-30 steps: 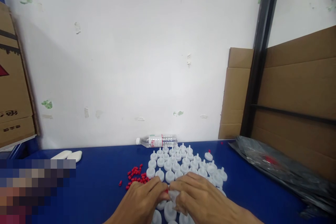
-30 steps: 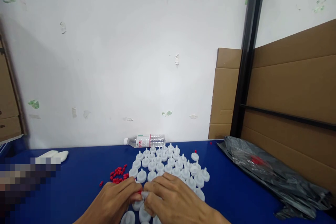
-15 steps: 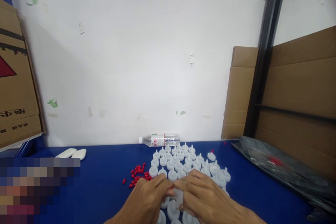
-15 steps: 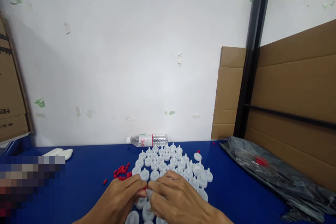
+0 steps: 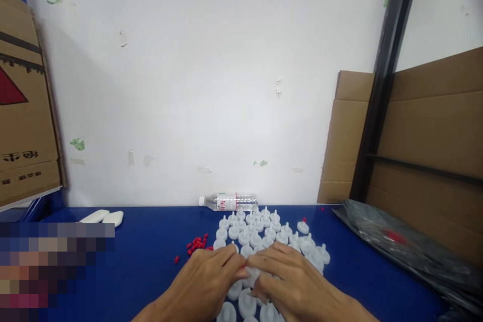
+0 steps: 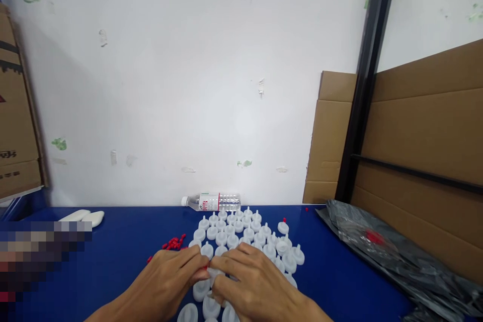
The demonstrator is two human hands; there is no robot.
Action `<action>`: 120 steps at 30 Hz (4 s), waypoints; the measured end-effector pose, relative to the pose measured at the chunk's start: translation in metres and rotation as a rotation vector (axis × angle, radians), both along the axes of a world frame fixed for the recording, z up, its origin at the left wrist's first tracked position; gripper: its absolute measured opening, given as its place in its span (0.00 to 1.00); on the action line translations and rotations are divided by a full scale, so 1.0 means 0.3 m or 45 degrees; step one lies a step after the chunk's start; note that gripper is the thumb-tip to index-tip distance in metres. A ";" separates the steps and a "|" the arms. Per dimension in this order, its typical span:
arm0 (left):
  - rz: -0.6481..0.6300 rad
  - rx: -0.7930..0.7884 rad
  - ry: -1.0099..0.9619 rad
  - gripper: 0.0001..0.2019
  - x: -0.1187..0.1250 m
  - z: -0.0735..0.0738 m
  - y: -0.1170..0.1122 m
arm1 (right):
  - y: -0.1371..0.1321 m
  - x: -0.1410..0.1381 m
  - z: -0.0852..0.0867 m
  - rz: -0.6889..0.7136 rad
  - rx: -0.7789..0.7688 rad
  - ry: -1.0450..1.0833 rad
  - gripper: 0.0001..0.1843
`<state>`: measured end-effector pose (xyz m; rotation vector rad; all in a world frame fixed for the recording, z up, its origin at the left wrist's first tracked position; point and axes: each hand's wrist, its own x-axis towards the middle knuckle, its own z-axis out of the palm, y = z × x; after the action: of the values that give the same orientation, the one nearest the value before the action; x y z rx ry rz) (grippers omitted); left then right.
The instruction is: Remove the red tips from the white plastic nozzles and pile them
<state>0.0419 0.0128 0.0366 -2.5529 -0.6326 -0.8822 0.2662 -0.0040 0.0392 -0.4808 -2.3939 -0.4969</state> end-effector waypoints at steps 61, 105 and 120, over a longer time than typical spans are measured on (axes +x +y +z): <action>0.792 -0.915 0.273 0.05 -0.304 0.107 0.179 | 0.272 0.323 -0.041 -0.782 -0.580 0.250 0.14; -0.230 -0.508 -0.694 0.05 0.031 -0.043 -0.054 | -0.015 0.004 -0.009 0.013 -0.195 0.327 0.26; -0.119 0.054 -0.224 0.08 0.023 -0.034 -0.044 | -0.019 -0.006 -0.030 0.054 -0.092 0.374 0.35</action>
<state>0.0489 -0.0004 0.0264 -2.5023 -0.5419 -1.1495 0.2645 -0.0098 0.0303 -0.4967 -2.1399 -0.2987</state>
